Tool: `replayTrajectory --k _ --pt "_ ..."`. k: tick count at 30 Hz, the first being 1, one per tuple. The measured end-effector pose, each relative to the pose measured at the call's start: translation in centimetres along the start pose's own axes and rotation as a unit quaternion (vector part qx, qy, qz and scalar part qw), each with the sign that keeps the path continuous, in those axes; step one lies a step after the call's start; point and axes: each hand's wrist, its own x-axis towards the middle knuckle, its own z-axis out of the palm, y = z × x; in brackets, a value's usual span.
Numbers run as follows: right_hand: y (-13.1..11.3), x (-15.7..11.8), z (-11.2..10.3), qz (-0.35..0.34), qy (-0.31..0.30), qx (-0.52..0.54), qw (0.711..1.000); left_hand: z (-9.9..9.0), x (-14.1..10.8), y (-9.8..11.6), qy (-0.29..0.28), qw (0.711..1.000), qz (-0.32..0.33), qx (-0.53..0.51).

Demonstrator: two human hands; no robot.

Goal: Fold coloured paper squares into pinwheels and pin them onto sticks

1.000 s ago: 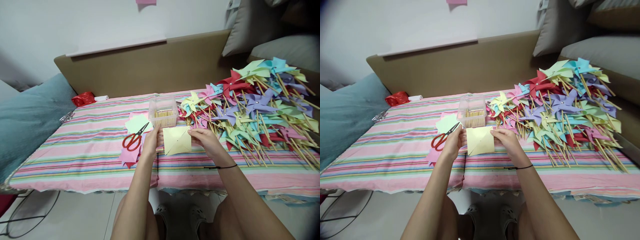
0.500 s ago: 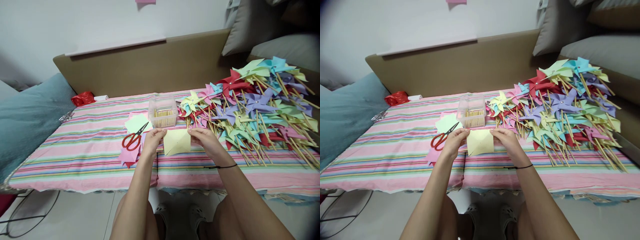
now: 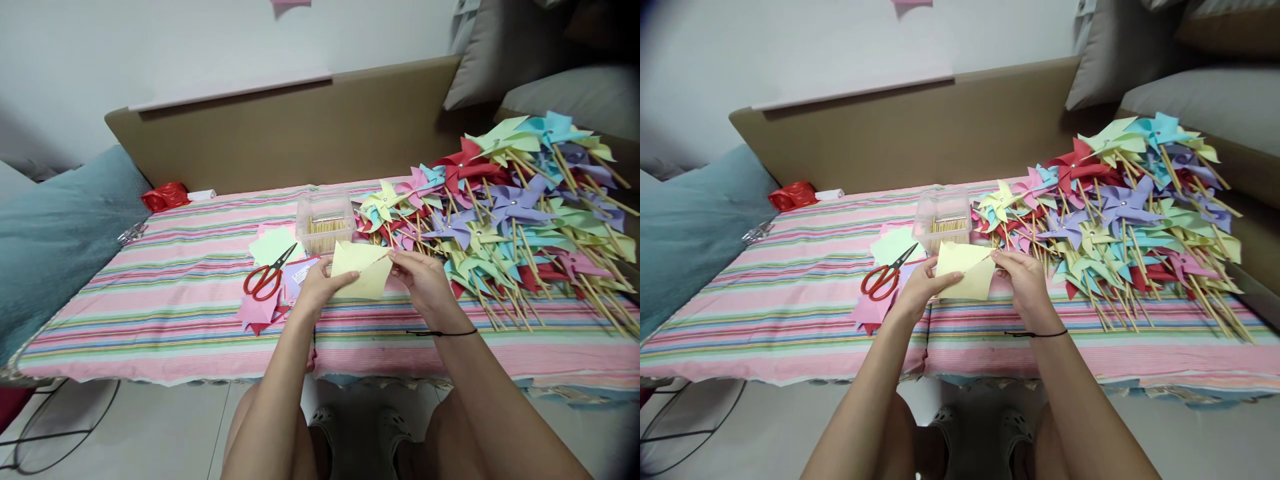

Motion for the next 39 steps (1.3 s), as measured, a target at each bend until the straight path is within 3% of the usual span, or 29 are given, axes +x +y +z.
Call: replayTrajectory --k 9,12,17,19,24,31,39 --pt "-0.1 0.5 -0.8 0.048 -0.068 -0.051 0.995 0.2 0.2 0.0 0.046 0.999 0.019 -0.013" --pt "-0.3 0.7 -1.4 0.004 -0.076 -0.076 0.994 -0.2 0.2 0.1 0.067 0.997 0.031 -0.034" --pt "-0.4 0.0 -1.2 -0.056 -0.257 -0.134 0.955 -0.9 0.3 0.5 0.093 0.991 0.054 -0.079" --pt "-0.1 -0.4 -0.8 -0.062 -0.292 -0.157 0.941 -1.0 0.3 0.6 0.092 0.991 0.054 -0.081" --pt "0.3 -0.6 -0.4 -0.070 -0.258 -0.170 0.949 -0.9 0.2 0.5 0.062 0.994 0.051 -0.075" --pt "0.6 -0.3 -0.6 -0.013 -0.231 -0.138 0.963 -0.4 0.2 0.0 0.025 0.997 0.035 -0.059" --pt "1.9 -0.7 0.5 -0.019 -0.111 -0.101 0.988 0.3 0.3 -0.3 0.017 0.999 0.027 -0.027"
